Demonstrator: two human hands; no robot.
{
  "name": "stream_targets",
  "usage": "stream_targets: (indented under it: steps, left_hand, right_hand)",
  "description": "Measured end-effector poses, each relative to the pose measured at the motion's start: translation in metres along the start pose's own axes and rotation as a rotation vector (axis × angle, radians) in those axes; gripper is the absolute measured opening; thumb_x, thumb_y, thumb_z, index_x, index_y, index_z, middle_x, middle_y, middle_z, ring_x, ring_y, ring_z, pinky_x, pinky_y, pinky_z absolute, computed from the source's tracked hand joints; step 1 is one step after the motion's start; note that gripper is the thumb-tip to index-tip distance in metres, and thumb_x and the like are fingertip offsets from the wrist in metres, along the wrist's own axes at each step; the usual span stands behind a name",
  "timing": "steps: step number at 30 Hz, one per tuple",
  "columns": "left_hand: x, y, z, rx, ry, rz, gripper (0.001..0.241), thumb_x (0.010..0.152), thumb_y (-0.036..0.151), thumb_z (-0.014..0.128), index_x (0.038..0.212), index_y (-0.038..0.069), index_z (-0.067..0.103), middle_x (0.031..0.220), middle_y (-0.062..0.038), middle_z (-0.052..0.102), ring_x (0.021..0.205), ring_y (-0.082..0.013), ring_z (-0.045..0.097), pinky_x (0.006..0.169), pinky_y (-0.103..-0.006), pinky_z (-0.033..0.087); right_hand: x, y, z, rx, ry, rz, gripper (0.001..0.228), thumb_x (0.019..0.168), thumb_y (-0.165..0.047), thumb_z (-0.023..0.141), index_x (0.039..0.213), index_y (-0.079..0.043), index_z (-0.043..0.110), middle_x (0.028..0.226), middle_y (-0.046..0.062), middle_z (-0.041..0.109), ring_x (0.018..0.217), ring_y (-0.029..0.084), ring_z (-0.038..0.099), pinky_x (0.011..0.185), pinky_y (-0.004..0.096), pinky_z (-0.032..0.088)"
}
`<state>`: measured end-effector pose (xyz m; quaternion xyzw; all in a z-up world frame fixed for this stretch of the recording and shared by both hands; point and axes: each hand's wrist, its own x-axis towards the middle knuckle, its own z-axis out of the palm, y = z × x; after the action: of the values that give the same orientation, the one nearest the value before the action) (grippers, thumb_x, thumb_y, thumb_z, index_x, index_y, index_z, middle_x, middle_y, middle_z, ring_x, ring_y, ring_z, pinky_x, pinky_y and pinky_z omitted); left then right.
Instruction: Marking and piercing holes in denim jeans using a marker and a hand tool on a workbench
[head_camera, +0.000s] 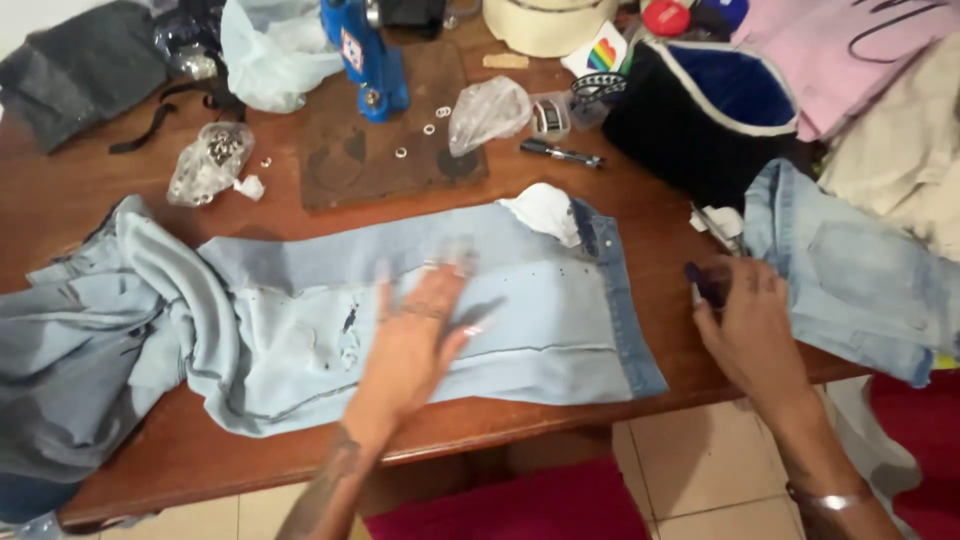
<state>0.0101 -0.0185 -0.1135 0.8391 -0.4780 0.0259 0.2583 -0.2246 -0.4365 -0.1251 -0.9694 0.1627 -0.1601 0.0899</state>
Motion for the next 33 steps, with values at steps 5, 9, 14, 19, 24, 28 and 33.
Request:
stream_targets:
  steps: [5,9,14,19,24,28,33]
  left_hand:
    - [0.068,0.056,0.034,0.036,-0.021,0.160,0.079,0.120,0.050,0.071,0.188,0.018,0.047,0.196,-0.004,0.048,0.184,-0.0285,0.040,0.150,-0.0732,0.014]
    - [0.099,0.052,0.092,0.110,-0.092,0.026,0.082,0.115,0.063,0.074,0.188,0.033,0.050,0.199,0.006,0.045,0.185,-0.0233,0.035,0.148,-0.0775,0.018]
    - [0.094,0.019,0.134,-0.037,-0.092,-0.041,0.063,0.115,0.066,0.075,0.170,0.038,0.072,0.188,0.014,0.059,0.178,-0.0167,0.048,0.147,-0.0742,0.028]
    - [0.085,0.036,0.105,-0.078,-0.013,-0.039,0.053,0.117,0.056,0.076,0.165,0.033,0.079,0.178,0.009,0.072,0.172,-0.0192,0.060,0.147,-0.0720,0.031]
    - [0.082,0.041,0.093,-0.096,-0.025,-0.011,0.061,0.118,0.050,0.077,0.173,0.024,0.072,0.184,0.001,0.068,0.175,-0.0259,0.056,0.143,-0.0792,0.028]
    - [0.075,0.036,0.109,-0.056,-0.010,0.010,0.065,0.118,0.048,0.076,0.179,0.026,0.065,0.188,0.004,0.064,0.177,-0.0218,0.052,0.145,-0.0769,0.025]
    - [0.071,0.034,0.109,0.089,0.160,0.119,0.064,0.121,0.044,0.075,0.180,0.024,0.063,0.191,0.001,0.059,0.177,-0.0229,0.051,0.149,-0.0668,0.018]
  right_hand:
    - [0.020,0.027,0.039,-0.120,0.045,-0.025,0.060,0.095,-0.019,0.080,0.147,0.007,0.067,0.134,0.033,0.066,0.126,0.058,0.067,0.113,0.066,0.054]
    - [0.025,0.042,0.043,-0.053,-0.047,0.072,0.068,0.084,-0.027,0.086,0.148,-0.008,0.070,0.133,0.021,0.063,0.125,0.058,0.071,0.108,0.067,0.064]
    - [0.022,0.018,0.006,0.162,-0.077,0.116,0.070,0.088,-0.024,0.090,0.155,-0.015,0.073,0.133,0.017,0.067,0.122,0.056,0.077,0.104,0.067,0.066]
    - [0.026,0.000,-0.010,0.274,-0.078,0.085,0.070,0.090,-0.022,0.092,0.158,-0.016,0.076,0.139,0.020,0.070,0.125,0.059,0.080,0.107,0.067,0.068]
    - [0.023,0.027,-0.010,-0.063,-0.022,-0.003,0.083,0.095,-0.042,0.101,0.158,0.000,0.067,0.140,0.026,0.063,0.132,0.062,0.073,0.111,0.074,0.068]
    - [0.010,0.037,0.022,-0.548,0.190,-0.089,0.101,0.102,-0.099,0.066,0.123,0.000,0.073,0.114,0.019,0.065,0.111,0.047,0.077,0.088,0.057,0.069]
    - [-0.011,0.033,0.017,-0.660,0.308,-0.128,0.087,0.104,-0.099,0.064,0.104,-0.011,0.068,0.112,0.015,0.066,0.114,0.044,0.073,0.091,0.055,0.055]
